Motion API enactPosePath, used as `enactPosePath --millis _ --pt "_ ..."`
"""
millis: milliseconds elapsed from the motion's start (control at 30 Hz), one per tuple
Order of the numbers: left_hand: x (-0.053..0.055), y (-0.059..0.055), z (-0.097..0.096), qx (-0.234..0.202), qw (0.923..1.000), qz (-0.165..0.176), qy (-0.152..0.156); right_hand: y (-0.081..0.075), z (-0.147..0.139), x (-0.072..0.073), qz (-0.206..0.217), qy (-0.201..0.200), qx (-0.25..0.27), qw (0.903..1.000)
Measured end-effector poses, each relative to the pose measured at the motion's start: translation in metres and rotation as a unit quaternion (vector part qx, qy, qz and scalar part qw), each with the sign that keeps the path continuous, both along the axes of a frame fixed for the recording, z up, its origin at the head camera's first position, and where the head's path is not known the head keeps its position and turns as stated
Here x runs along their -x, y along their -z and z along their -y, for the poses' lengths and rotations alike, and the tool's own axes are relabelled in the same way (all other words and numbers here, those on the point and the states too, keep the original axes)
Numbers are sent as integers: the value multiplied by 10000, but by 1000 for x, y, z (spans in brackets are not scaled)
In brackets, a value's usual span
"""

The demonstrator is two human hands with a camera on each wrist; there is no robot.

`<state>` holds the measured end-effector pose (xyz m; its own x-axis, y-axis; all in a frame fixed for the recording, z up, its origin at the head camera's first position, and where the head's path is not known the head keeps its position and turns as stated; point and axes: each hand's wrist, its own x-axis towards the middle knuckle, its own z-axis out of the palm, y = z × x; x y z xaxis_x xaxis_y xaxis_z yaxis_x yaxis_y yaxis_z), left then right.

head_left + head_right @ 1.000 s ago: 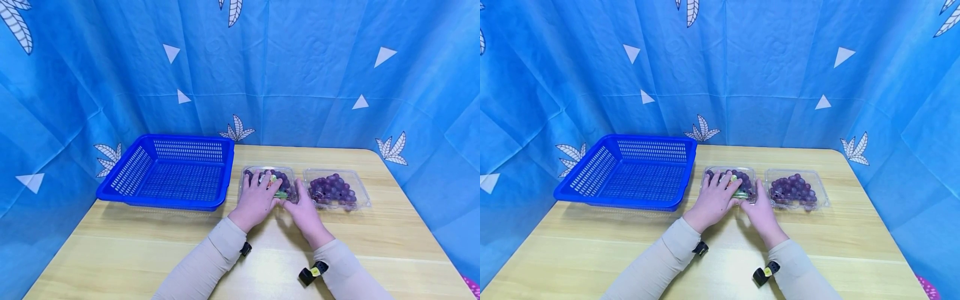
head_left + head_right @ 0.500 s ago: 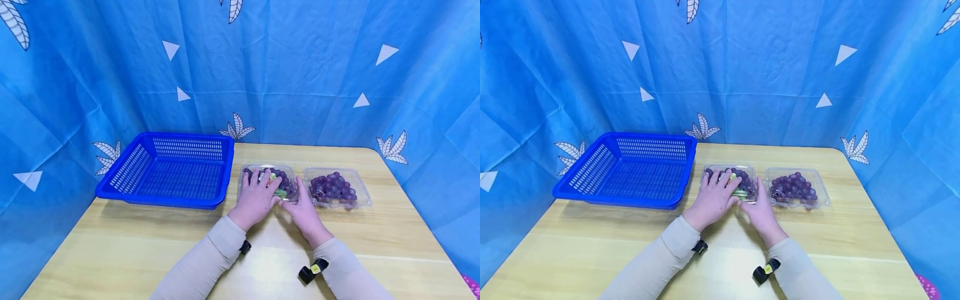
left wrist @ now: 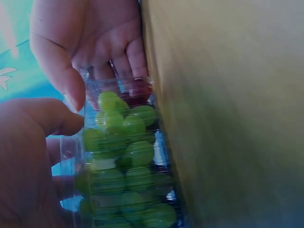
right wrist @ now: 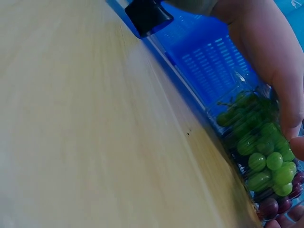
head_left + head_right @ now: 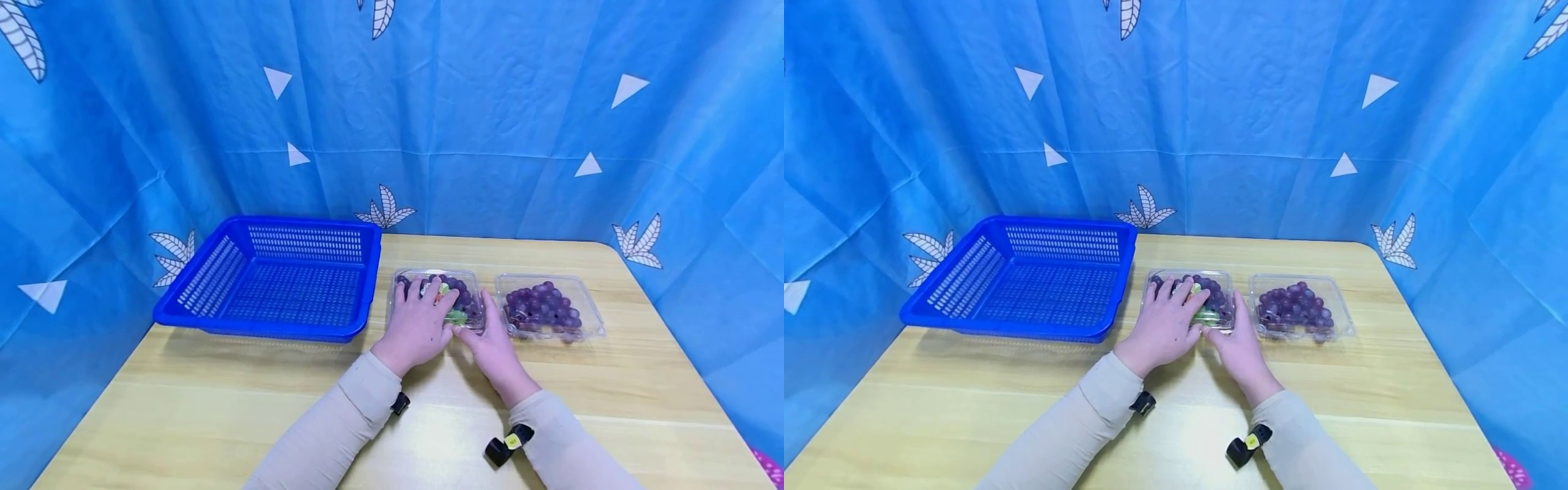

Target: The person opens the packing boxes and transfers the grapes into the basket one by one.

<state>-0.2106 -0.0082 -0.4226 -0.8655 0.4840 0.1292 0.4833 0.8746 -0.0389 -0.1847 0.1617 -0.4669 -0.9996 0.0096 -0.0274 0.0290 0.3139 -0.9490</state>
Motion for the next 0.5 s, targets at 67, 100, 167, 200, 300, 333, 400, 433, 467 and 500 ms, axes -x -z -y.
enactPosePath --millis 67,100,167,200,300,333,400,433,467,500 --pt "1 -3 -1 61 10000 -35 -55 0 1 -1 -18 22 -30 10000" --pt "2 -5 -2 107 9999 -41 -92 -1 1 -1 -22 21 -33 10000" --pt "5 -9 -4 186 9997 -31 -168 -1 2 0 -29 38 -38 10000" --pt "6 -12 -5 223 9995 -1 -201 0 3 0 -21 63 -49 10000" --pt "9 -19 -10 359 9989 145 -280 1 3 1 -46 93 -32 9999" --pt "10 -21 -11 387 9986 205 -298 2 3 1 -54 115 -16 9999" --pt "11 -23 -14 477 9978 308 -333 2 2 1 -85 140 -12 9999" --pt "11 -24 -15 518 9975 338 -343 3 2 1 -104 154 -23 9998" --pt "11 -24 -17 552 9972 356 -347 3 2 2 -116 166 -42 9998" --pt "11 -24 -18 593 9971 339 -348 3 1 2 -117 192 -60 9997"
